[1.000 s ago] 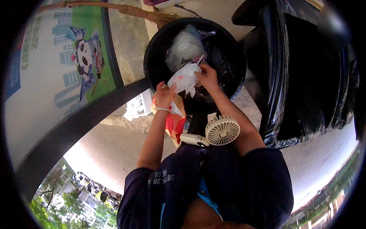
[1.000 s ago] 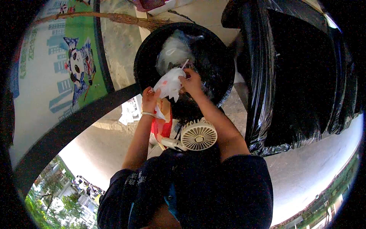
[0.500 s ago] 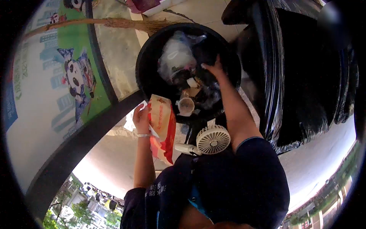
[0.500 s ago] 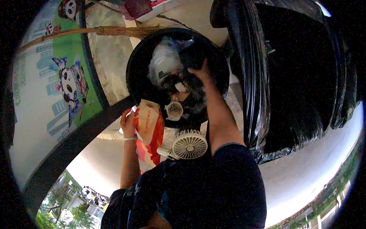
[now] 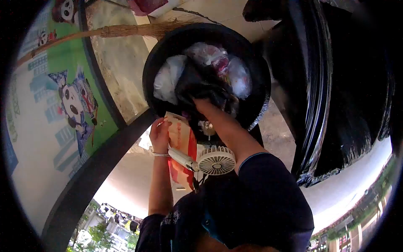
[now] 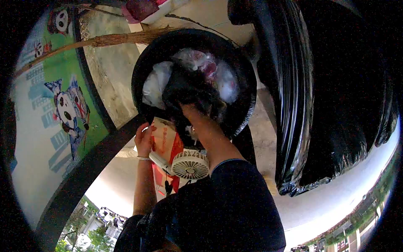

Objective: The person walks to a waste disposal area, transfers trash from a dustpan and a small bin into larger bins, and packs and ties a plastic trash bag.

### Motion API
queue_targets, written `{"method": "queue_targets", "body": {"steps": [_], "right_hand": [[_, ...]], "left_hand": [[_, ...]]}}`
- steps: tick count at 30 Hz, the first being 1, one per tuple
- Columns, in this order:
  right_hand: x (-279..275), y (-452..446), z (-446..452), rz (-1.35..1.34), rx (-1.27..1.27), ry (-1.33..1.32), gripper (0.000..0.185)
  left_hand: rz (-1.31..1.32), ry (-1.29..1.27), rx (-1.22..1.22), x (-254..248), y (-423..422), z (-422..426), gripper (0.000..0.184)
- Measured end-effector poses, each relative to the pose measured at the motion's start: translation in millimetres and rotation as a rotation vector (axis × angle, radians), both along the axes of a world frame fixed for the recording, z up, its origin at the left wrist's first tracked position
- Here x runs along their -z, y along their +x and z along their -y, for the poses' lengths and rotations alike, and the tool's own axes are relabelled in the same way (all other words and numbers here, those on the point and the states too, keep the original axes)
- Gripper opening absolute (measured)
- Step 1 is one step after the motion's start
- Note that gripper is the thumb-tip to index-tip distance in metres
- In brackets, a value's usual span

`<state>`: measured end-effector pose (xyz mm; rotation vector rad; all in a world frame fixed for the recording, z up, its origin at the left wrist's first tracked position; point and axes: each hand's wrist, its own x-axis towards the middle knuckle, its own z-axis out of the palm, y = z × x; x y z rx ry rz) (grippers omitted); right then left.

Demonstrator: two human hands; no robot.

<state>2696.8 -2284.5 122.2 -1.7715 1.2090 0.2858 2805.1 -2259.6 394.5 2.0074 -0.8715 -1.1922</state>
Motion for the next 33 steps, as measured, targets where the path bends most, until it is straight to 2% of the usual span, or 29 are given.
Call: {"method": "queue_targets", "body": {"steps": [2, 3, 5, 6, 8, 9, 10, 11, 12, 14, 15, 17, 18, 21, 22, 24, 25, 28, 29, 30, 31, 33], "right_hand": [[53.6, 8.7, -22.2, 0.180, 0.319, -0.377, 0.069], [36.6, 2.0, -19.3, 0.174, 0.321, -0.375, 0.069], [-49.5, -24.7, -1.4, 0.133, 0.181, -0.048, 0.065], [-93.6, -38.8, 6.9, 0.115, 0.134, 0.061, 0.064], [-159.6, -66.7, 17.0, 0.172, 0.119, -0.134, 0.058], [-170.5, -85.0, 21.2, 0.405, 0.417, -0.239, 0.055], [-176.6, -107.6, 24.1, 0.638, 0.715, -0.344, 0.053], [-180.7, -129.8, 30.6, 0.631, 0.922, -0.363, 0.053], [-156.4, -143.0, 35.7, 0.615, 1.135, -0.296, 0.050], [-122.4, -173.5, 53.5, 0.124, 0.951, -0.695, 0.055], [-95.9, -177.5, 53.0, 0.123, 0.953, -0.694, 0.055], [-5.0, -163.3, 31.7, -0.019, 1.030, -0.335, 0.060], [30.2, -147.3, 22.4, -0.106, 0.960, -0.173, 0.060], [93.8, -73.3, -9.4, -0.392, 0.474, -0.088, 0.062], [72.0, -69.4, -7.1, -0.405, 0.395, -0.120, 0.062], [21.8, -86.1, 0.7, -0.223, 0.287, -0.060, 0.061], [22.7, -88.9, 2.6, -0.216, 0.277, -0.067, 0.061], [38.0, -118.8, 12.2, -0.142, 0.482, 0.096, 0.062], [37.4, -126.4, 10.6, -0.118, 0.549, 0.153, 0.063], [1.5, -144.6, 16.0, -0.122, 0.624, -0.028, 0.061], [-62.9, -164.5, 26.0, -0.101, 0.658, -0.206, 0.059], [-147.3, -180.8, 28.4, -0.272, 0.621, -0.362, 0.070]], "left_hand": [[0.020, -0.010, 0.042, 2.9, -0.6, 0.4, 0.022], [0.003, -0.015, -0.006, 4.2, 0.0, 0.9, 0.023], [-0.029, -0.025, -0.104, 6.0, 1.2, 0.5, 0.025], [-0.001, 0.083, -0.110, -13.6, -5.7, 5.5, 0.025], [-0.025, 0.017, -0.092, -8.6, 4.8, 2.4, 0.025], [-0.044, -0.056, -0.080, -5.0, 11.8, 0.7, 0.025], [-0.045, -0.014, -0.103, -3.1, 18.6, -1.4, 0.025], [-0.050, -0.012, -0.103, -2.7, 21.4, -2.5, 0.025], [-0.057, 0.004, -0.114, -3.7, 24.7, -2.7, 0.026], [-0.064, 0.021, -0.124, -5.5, 28.1, -4.5, 0.026], [-0.099, 0.016, -0.134, -7.3, 28.9, -5.9, 0.026], [-0.133, 0.013, -0.141, -8.5, 29.5, -9.2, 0.026], [-0.110, -0.004, -0.122, -8.7, 29.8, -11.0, 0.025], [-0.060, -0.057, -0.099, 1.1, 33.1, -10.5, 0.023], [-0.032, -0.094, -0.097, 2.3, 32.2, -7.5, 0.022], [-0.047, -0.026, -0.120, -9.8, 27.3, -4.4, 0.021], [-0.064, 0.041, -0.145, -19.4, 23.3, -3.3, 0.020], [-0.169, -0.047, -0.268, -45.4, 31.8, -2.9, 0.020], [-0.126, -0.035, -0.290, -75.9, 10.9, 15.1, 0.025], [-0.189, -0.102, -0.236, -80.6, 18.1, 27.5, 0.026], [-0.230, -0.177, -0.220, -88.3, 25.4, 27.5, 0.028], [-0.396, -0.273, -0.378, -107.0, 34.5, 30.6, 0.027]]}}
